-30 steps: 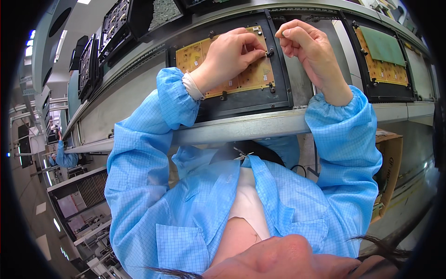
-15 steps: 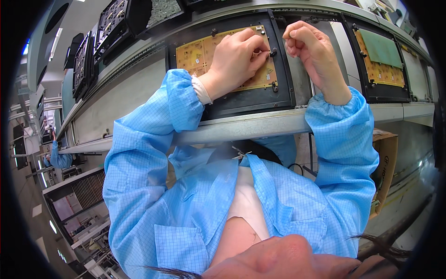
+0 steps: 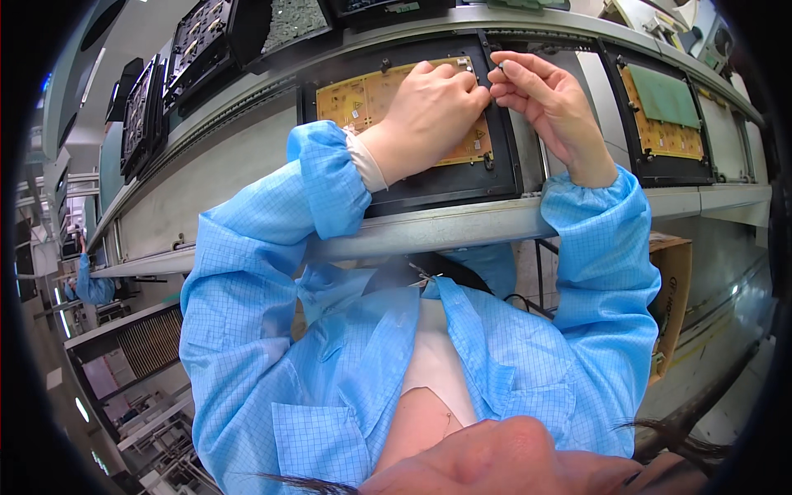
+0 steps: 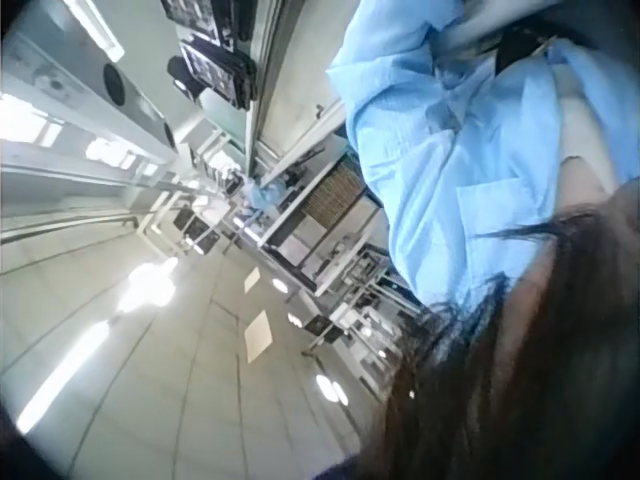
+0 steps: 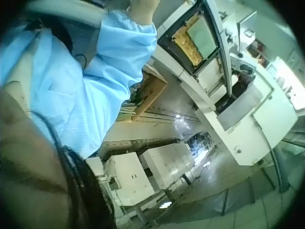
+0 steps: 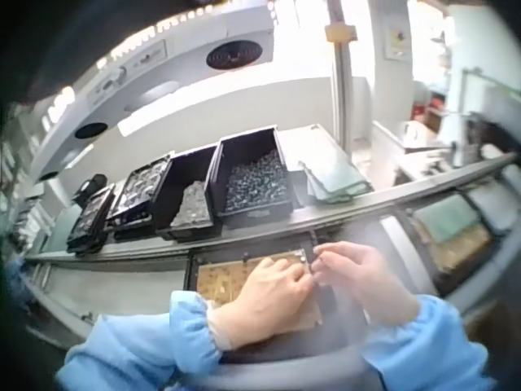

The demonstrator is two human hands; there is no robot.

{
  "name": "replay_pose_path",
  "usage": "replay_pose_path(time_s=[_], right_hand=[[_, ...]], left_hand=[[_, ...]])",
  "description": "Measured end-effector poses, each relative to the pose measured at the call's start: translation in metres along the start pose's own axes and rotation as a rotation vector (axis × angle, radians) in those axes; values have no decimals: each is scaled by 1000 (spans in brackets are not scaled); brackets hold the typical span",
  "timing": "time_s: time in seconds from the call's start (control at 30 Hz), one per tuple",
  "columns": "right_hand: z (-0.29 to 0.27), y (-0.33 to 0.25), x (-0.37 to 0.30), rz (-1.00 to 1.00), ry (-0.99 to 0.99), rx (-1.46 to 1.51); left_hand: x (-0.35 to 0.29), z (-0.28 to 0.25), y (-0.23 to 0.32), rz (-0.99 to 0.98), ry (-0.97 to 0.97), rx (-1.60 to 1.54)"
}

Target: Assembling electronic components and protective covers onto printed circuit boards at an industrial workstation.

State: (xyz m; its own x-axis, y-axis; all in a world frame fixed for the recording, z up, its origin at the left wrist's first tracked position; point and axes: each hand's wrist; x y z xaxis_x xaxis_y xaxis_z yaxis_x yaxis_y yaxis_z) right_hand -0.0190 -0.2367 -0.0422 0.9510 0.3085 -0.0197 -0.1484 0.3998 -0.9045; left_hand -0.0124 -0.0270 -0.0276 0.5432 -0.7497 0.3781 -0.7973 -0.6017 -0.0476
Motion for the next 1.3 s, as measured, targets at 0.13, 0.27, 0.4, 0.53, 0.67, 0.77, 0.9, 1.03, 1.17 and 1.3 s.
replay_pose_path(time_s=[0.13,0.27,0.4,0.53,0.67,0.77,0.9,1.03,1.17,1.3], right_hand=[[-10,-5,-7,34,-42,44],[-18,-10,-22,53,-67,-42],[-16,-10,-24,89,-72,-236],[-15,-13,-34,104,-15,-385],[-9,-14,-40,87,50,-505],[0,-18,-41,145,145,-735],[9,-12,-44,-82,163,-1087],[15,-7,-47,-124,294,-1225],[18,-5,-47,-124,346,-1219],[20,-5,-46,-136,343,-1242]], left_hand=[[-2,-23,-36,-283,-55,-96],[-14,-44,-126,-552,389,59],[-59,-26,-251,-670,86,165],[-43,-5,-275,-686,-228,-100],[-23,-6,-245,-662,-216,47],[-21,-13,-227,-657,-112,155],[-25,-22,-224,-653,-137,117],[-24,-31,-216,-694,-89,-66],[-29,-25,-218,-691,-52,-33],[-31,-35,-214,-639,-10,-69]])
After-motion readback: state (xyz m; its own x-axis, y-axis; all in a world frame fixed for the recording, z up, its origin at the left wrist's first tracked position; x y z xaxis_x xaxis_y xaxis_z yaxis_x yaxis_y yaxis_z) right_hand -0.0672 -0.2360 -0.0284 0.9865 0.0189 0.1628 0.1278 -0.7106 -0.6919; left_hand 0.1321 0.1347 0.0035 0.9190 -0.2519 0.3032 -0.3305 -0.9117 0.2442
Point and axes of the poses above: each hand's wrist, its own x-axis towards the middle knuckle, its own z-axis out of the palm, y = z × x, and after that the axes turned 2 degrees about y, right-handed
